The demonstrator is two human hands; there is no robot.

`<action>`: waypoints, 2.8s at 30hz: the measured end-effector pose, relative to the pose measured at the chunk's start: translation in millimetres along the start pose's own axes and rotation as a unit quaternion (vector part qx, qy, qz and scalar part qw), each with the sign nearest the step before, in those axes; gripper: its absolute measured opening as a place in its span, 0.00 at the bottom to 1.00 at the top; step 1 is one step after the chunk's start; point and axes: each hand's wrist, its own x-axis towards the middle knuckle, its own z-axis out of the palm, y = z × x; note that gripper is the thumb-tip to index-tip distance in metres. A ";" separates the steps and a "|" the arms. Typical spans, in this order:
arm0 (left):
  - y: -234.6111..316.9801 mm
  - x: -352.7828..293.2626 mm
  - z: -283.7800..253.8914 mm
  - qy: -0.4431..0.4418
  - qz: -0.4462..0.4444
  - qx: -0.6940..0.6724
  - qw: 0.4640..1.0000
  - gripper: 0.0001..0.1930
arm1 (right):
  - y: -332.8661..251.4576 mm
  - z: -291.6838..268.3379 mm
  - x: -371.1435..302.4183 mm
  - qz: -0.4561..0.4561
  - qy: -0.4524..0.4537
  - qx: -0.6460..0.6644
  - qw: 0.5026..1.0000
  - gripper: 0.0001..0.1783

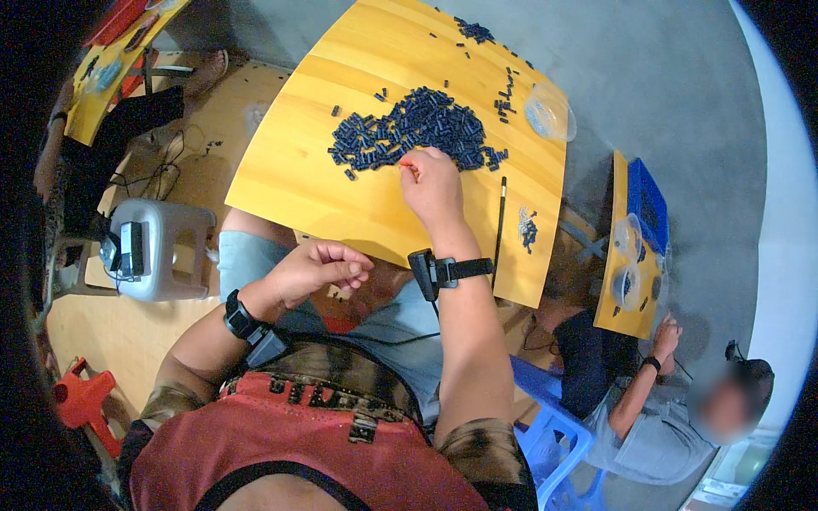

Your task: The recorder is assembling small blue plastic pins and grey components at a wooden table.

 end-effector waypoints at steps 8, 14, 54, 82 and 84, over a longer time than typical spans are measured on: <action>14.4 8.5 -11.3 0.021 -0.002 0.003 1.000 0.11 | 9.5 9.7 16.5 -0.053 -0.016 -0.045 0.997 0.03; 16.4 20.5 -9.0 0.029 -0.006 0.000 1.000 0.10 | 16.7 4.9 6.5 -0.016 -0.050 -0.049 0.997 0.03; 5.8 56.4 30.9 0.114 0.000 0.037 0.993 0.09 | -31.4 -36.4 -98.7 0.106 0.040 0.211 0.971 0.04; 4.9 52.2 28.1 0.054 0.006 -0.066 0.996 0.07 | -37.1 -33.4 -107.0 0.136 0.050 0.266 0.953 0.07; 4.9 52.6 27.3 0.052 0.004 -0.064 0.997 0.07 | -36.6 -34.5 -106.8 0.127 0.046 0.263 0.955 0.08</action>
